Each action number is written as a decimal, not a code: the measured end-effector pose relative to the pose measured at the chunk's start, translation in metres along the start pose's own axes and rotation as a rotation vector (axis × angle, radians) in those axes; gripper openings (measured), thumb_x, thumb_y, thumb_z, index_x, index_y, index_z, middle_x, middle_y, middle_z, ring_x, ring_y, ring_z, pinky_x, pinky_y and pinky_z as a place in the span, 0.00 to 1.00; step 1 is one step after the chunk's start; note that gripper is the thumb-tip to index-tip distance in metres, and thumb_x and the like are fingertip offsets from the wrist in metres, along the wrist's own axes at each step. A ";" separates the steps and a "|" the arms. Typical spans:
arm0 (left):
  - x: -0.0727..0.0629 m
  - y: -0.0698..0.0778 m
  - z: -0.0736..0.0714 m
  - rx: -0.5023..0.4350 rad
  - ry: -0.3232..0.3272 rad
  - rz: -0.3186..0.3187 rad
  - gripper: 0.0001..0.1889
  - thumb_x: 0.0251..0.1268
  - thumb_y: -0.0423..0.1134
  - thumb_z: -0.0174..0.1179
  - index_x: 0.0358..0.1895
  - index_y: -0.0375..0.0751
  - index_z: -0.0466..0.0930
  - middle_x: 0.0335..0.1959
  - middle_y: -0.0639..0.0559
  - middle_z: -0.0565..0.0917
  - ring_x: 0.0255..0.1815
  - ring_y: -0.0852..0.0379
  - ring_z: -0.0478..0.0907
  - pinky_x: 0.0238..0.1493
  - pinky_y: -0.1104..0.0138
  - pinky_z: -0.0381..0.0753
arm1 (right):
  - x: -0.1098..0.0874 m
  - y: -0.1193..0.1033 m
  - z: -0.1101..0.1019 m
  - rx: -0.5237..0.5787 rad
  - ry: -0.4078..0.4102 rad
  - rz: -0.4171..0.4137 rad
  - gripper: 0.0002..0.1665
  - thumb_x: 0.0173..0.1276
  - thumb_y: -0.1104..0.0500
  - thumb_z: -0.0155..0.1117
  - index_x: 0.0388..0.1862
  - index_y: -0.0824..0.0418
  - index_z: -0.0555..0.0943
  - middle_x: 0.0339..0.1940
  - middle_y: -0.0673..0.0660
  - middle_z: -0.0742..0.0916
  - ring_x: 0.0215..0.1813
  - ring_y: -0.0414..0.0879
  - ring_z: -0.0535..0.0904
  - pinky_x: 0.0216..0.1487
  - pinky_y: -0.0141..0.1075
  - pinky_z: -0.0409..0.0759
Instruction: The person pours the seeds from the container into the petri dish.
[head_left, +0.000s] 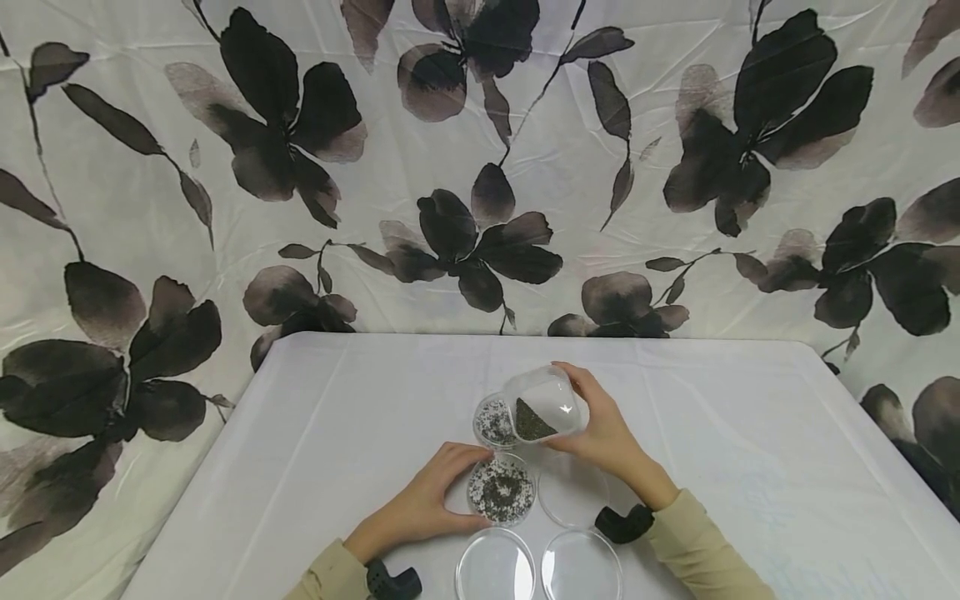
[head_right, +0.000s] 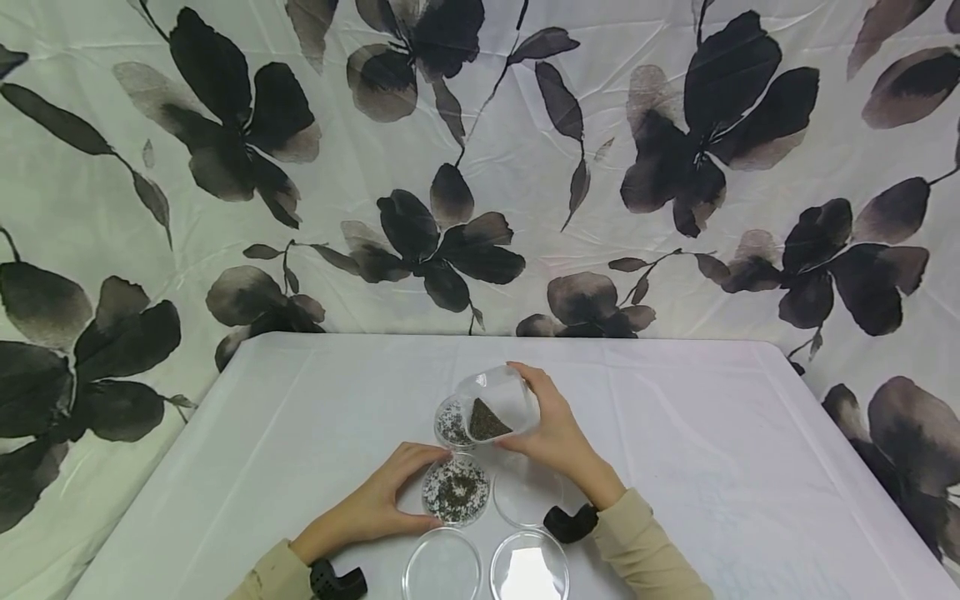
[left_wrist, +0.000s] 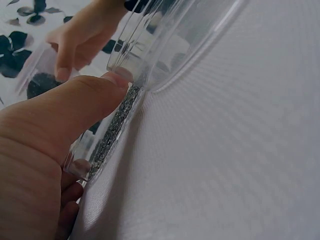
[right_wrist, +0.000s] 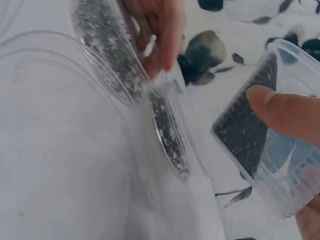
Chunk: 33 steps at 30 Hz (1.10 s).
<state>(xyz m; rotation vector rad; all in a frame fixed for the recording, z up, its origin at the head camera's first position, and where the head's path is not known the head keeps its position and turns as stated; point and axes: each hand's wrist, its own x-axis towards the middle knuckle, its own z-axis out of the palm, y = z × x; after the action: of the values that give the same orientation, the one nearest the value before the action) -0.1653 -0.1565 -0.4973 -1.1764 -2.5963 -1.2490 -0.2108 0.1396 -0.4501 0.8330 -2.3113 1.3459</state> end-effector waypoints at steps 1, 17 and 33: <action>0.000 0.000 0.000 -0.001 -0.003 -0.008 0.44 0.47 0.52 0.77 0.69 0.44 0.70 0.64 0.55 0.73 0.64 0.56 0.68 0.67 0.51 0.70 | 0.000 0.001 -0.002 0.022 0.010 0.034 0.62 0.36 0.63 0.88 0.73 0.59 0.66 0.67 0.59 0.76 0.66 0.60 0.72 0.64 0.56 0.73; 0.000 0.000 0.001 -0.006 -0.010 -0.035 0.44 0.46 0.52 0.77 0.70 0.47 0.70 0.64 0.57 0.73 0.64 0.57 0.67 0.67 0.51 0.70 | -0.004 0.040 -0.050 0.159 0.123 0.330 0.60 0.45 0.68 0.83 0.75 0.61 0.60 0.70 0.61 0.73 0.72 0.56 0.64 0.68 0.49 0.66; -0.001 -0.002 0.001 -0.016 -0.013 -0.037 0.44 0.47 0.53 0.77 0.70 0.47 0.69 0.64 0.58 0.73 0.64 0.57 0.67 0.67 0.51 0.70 | -0.030 0.089 -0.075 0.191 0.171 0.503 0.61 0.54 0.62 0.80 0.80 0.59 0.53 0.73 0.63 0.70 0.70 0.55 0.65 0.57 0.18 0.67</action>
<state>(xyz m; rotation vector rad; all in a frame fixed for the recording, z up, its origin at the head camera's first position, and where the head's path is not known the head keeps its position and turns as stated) -0.1658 -0.1570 -0.4999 -1.1484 -2.6335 -1.2755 -0.2442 0.2486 -0.4895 0.1662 -2.3685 1.7829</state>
